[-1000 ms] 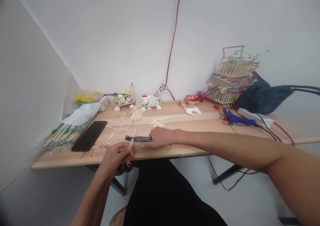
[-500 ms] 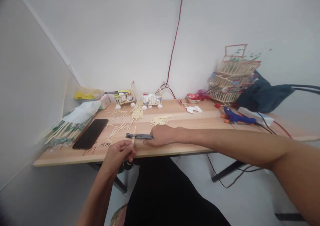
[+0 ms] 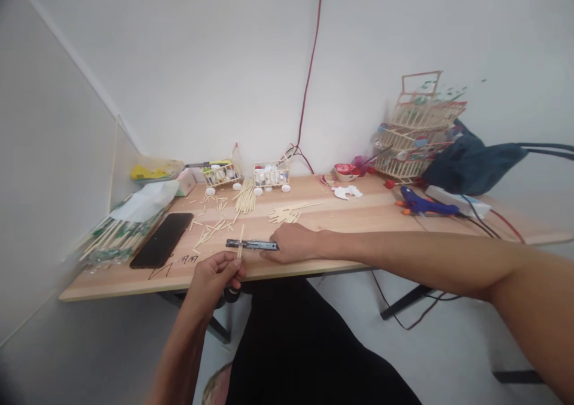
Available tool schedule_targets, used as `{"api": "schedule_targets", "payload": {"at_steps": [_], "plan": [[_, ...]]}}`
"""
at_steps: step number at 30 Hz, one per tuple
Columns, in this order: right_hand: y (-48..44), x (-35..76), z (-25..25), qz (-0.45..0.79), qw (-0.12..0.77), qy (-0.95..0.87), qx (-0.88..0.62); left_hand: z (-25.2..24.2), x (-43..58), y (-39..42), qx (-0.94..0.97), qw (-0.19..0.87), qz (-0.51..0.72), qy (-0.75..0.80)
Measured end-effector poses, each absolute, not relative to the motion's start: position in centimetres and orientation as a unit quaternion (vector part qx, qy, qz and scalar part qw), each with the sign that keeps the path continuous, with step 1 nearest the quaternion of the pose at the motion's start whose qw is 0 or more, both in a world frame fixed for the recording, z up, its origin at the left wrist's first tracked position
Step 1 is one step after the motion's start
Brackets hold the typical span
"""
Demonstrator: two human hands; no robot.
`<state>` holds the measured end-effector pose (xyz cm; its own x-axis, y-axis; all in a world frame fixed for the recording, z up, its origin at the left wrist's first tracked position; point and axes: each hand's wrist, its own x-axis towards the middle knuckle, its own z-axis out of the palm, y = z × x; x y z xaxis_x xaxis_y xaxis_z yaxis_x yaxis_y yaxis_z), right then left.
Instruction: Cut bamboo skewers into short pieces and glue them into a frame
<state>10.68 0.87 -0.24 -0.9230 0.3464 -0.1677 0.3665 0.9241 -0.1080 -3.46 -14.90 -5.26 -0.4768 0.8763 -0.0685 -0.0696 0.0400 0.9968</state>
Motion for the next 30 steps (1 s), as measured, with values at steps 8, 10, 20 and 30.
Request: {"api": "schedule_targets", "payload": {"at_steps": [8,10,20,30], "plan": [[1.2,10.5,-0.2,-0.054,0.067,0.981,0.172,-5.5,-3.3,-14.9,0.337,0.368,0.605,0.621],[1.3,10.5,-0.5,-0.066,0.062,0.982,0.165,-5.5,-3.3,-15.0,0.337,0.367,0.602,0.624],[1.5,10.2,-1.0,-0.072,0.067,0.984,0.149,-5.8,-3.2,-14.7,0.324,0.355,0.606,0.634],[1.6,10.0,-1.2,-0.058,0.060,0.987,0.140,-6.6,-3.8,-14.9,0.356,0.326,0.581,0.656]]}}
